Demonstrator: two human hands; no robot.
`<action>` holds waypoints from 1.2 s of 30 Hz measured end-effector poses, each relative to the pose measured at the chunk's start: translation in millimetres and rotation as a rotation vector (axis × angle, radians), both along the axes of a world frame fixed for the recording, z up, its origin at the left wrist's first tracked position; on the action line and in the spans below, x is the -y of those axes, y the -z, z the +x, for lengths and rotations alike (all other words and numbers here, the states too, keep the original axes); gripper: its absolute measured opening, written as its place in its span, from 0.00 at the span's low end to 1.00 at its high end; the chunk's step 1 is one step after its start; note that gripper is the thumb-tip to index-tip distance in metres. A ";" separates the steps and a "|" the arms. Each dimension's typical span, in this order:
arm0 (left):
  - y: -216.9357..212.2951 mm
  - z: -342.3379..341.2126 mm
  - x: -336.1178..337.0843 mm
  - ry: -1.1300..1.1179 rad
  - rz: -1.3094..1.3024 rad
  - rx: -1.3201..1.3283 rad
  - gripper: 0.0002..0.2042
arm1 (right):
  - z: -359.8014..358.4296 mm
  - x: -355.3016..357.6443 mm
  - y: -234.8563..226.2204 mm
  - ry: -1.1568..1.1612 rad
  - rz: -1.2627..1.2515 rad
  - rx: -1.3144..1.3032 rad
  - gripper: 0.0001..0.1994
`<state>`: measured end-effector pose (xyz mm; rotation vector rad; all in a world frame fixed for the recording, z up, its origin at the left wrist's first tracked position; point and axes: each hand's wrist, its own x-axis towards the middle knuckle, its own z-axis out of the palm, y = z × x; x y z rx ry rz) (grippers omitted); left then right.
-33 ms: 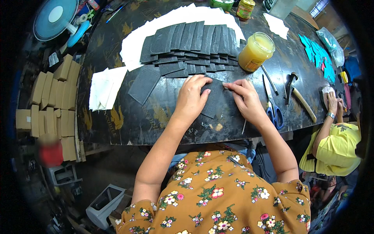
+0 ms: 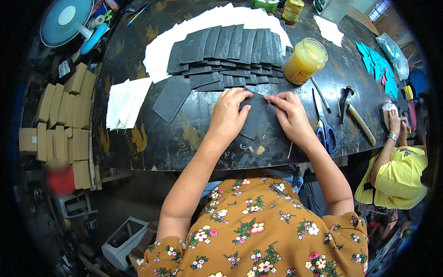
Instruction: The person repeatedly picks a black rectangular sheet, applies a yellow adhesive from a jar to one edge, folds the sheet in half to form a small pouch, and places it on a growing stack. The person also handles white paper sheets and stacks them separately. Tools such as scissors and a hammer are visible but not used.
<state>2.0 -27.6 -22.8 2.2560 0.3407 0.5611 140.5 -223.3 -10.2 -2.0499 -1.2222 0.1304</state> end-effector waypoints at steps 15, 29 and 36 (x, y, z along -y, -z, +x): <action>4.2 5.9 -0.9 -0.036 0.000 0.033 0.14 | -51.3 19.1 -15.6 -0.199 -0.034 0.352 0.19; 7.2 5.7 0.7 -0.038 -0.006 0.050 0.14 | -52.8 12.9 -18.2 -0.275 -0.099 0.425 0.23; 7.9 5.4 1.1 -0.033 0.012 0.060 0.14 | -52.9 12.9 -21.4 -0.192 -0.094 0.347 0.23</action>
